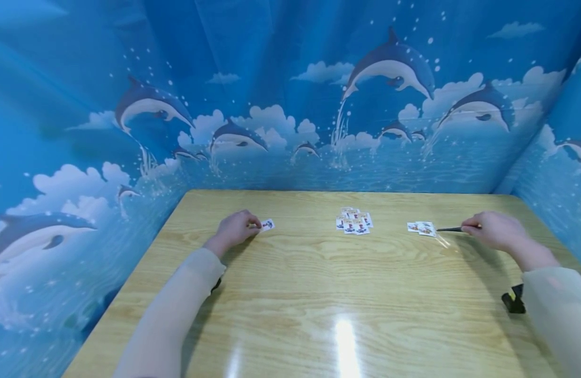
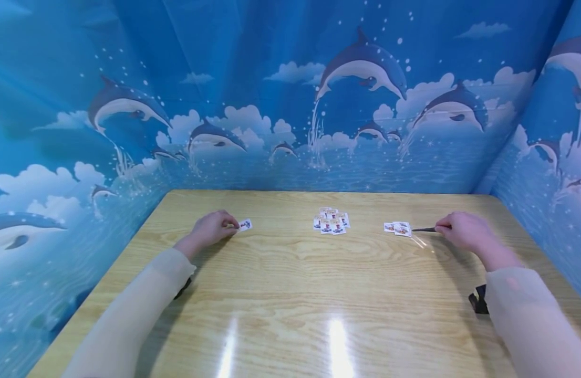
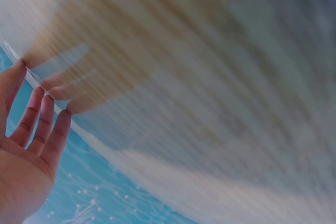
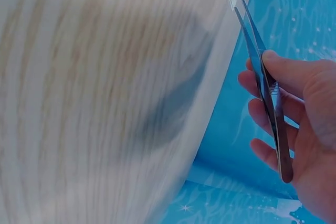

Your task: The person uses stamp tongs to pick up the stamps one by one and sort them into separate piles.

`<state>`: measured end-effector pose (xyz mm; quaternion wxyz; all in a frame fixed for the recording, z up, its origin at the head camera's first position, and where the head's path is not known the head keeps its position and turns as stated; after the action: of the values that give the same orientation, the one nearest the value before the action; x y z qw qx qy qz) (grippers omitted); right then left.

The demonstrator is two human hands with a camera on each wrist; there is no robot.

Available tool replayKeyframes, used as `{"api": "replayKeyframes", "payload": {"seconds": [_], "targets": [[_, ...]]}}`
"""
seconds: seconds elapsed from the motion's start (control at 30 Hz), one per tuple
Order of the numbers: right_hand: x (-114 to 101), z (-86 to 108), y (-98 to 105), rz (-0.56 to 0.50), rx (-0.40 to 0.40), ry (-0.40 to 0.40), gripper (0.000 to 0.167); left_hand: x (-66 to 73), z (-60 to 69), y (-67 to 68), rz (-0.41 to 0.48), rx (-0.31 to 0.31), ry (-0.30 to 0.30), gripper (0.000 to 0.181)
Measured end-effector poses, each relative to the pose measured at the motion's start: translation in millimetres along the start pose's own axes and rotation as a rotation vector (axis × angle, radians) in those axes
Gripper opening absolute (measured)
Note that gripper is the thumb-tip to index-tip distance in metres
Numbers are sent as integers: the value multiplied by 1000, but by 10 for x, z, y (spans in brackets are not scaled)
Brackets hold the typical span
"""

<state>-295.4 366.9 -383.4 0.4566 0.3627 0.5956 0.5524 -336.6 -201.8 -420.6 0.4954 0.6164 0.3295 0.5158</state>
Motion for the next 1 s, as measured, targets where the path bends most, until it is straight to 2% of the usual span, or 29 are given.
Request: {"api": "replayKeyframes", "payload": {"seconds": [0.2,0.33,0.67,1.0], "targets": [[-12,47,50,-3,-2,-32,33,2,12,23,3,3,-3,15],[-161,14,92,-20,28,0,33,6,17,31,1,4,-3,15],[-822,-269,170,-72,109,139,27,16,12,17,10,-11,8,16],[-1631,-770,-83,-182,118,250,27,22,0,26,10,-19,11,15]]}}
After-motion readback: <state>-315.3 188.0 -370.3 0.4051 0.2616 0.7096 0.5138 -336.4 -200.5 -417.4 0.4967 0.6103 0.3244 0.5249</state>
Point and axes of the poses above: each hand's wrist, its own z-axis away from the middle knuckle, its own y-axis out of the back of the hand, x = y × z, the point moved 5 cm from there along -z, towards the middle knuckle, and after that the axes turned 2 degrees about y, right-handed, at the moved point
